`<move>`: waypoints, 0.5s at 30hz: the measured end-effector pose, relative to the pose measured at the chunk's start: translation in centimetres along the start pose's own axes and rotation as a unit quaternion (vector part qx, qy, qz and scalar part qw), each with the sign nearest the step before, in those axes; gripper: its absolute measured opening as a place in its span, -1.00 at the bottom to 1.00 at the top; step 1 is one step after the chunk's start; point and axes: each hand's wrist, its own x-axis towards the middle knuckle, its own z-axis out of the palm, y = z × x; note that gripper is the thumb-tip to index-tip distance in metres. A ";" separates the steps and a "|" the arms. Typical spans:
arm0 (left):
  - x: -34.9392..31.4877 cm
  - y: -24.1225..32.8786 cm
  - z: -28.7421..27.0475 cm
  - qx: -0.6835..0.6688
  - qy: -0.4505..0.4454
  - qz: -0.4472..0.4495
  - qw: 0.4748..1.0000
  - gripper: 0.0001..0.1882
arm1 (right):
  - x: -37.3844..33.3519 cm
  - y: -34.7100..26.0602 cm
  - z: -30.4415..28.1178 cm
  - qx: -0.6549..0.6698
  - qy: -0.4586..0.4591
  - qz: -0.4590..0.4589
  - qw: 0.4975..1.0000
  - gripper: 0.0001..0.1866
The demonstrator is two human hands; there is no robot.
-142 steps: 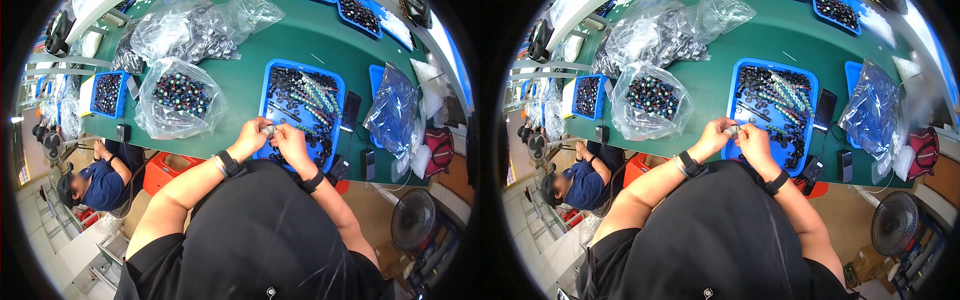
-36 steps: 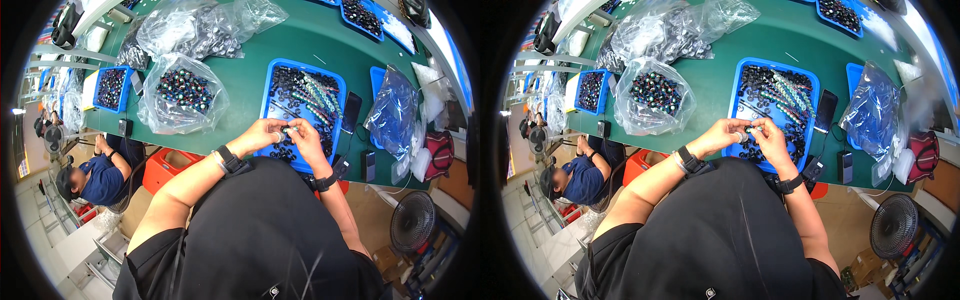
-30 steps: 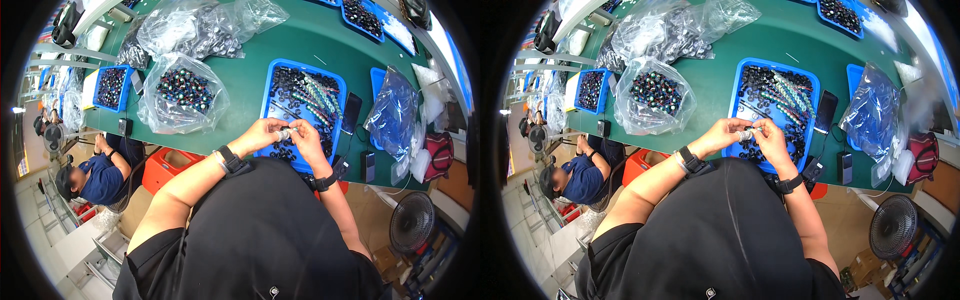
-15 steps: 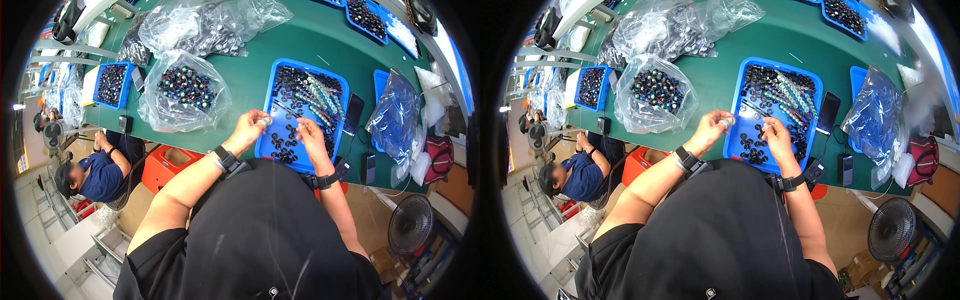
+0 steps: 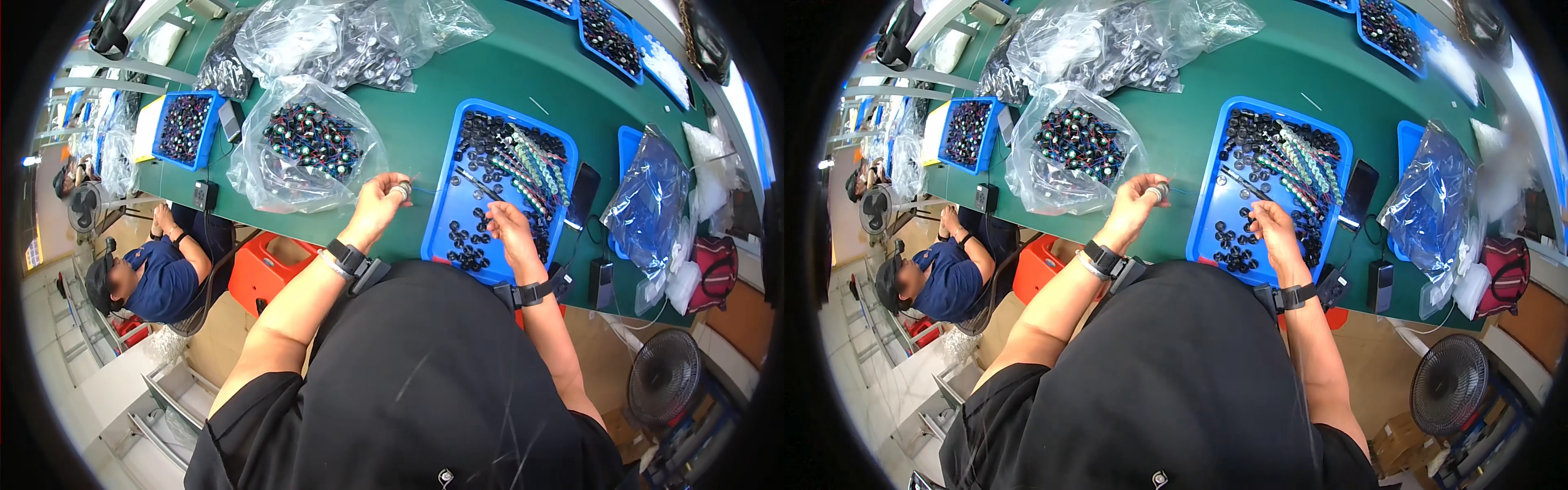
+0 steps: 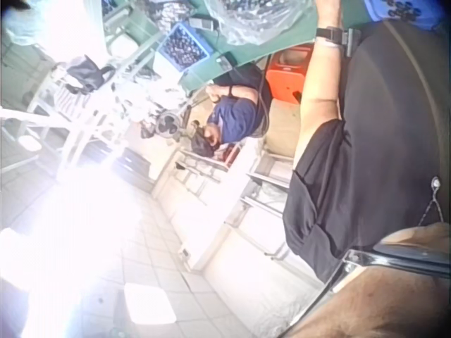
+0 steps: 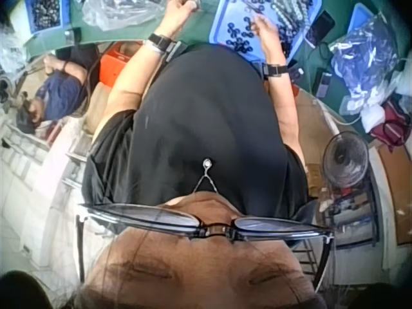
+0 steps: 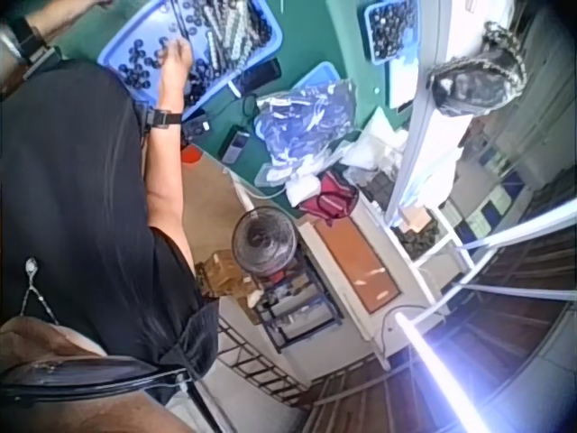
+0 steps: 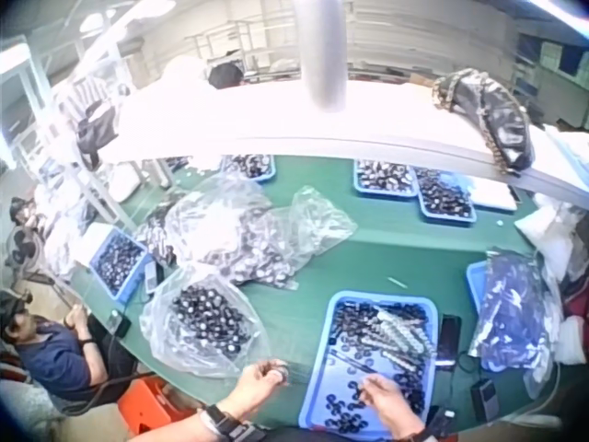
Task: The person assembles small electronic components by hand, picking cylindrical items from a blue tray and attaching them to a string of beads. The person works at a green table with multiple trays and bags of parts, while another person works in the background.
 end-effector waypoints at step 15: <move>3.4 6.1 -2.7 0.501 0.142 0.458 0.720 -0.64 | -2.0 0.4 -2.3 0.113 0.045 -0.045 0.992 -0.79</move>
